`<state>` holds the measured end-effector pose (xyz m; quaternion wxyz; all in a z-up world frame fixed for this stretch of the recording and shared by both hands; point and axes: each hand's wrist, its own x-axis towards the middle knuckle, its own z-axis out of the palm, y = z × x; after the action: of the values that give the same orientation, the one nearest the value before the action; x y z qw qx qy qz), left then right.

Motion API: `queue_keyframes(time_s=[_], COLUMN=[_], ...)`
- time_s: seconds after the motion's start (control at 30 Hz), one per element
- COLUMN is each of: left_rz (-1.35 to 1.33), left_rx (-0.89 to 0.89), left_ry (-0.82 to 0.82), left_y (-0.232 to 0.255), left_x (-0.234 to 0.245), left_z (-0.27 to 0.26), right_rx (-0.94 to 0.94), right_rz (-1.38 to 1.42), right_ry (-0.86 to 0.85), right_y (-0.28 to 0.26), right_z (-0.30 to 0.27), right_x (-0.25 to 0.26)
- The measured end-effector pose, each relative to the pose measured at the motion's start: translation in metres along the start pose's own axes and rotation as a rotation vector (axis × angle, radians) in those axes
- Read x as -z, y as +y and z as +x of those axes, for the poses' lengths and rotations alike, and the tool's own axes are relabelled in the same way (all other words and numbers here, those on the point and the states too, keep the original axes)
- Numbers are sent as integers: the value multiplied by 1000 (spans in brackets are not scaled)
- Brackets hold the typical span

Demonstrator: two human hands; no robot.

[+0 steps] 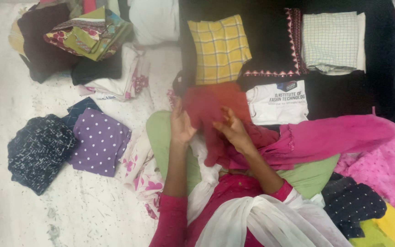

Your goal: The person picks up various items of clothing from the floor, folds them by hand, and places them into an open suitcase.

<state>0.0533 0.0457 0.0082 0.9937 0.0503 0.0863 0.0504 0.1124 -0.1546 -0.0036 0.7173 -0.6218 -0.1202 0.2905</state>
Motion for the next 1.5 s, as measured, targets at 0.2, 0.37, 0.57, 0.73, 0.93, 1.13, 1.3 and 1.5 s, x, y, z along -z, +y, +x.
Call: queue_keyframes(time_s=[0.2,0.37,0.57,0.73,0.93,1.13,1.3,1.5], left_rz=[153,48,72,10,-57,-45,69,281], left_rx=[53,125,152,168,189,222,161,-47], left_ry=[19,-66,-58,-106,-185,-176,-141,-109], left_y=[7,32,38,50,52,50,49,50], left_x=[22,12,3,5,7,13,12,4], left_z=[4,0,4,7,8,10,13,20], right_rx=[204,-133,-129,-74,146,654,10,-25], right_rz=[-883,-75,-110,36,-165,-774,-301,-280], right_ry=[144,-68,-116,-187,92,322,-186,-763], right_y=[26,26,4,23,-12,-70,-95,-57], right_z=[8,10,0,1,-16,-49,-54,-60], right_x=[19,15,1,27,13,2,6,39])
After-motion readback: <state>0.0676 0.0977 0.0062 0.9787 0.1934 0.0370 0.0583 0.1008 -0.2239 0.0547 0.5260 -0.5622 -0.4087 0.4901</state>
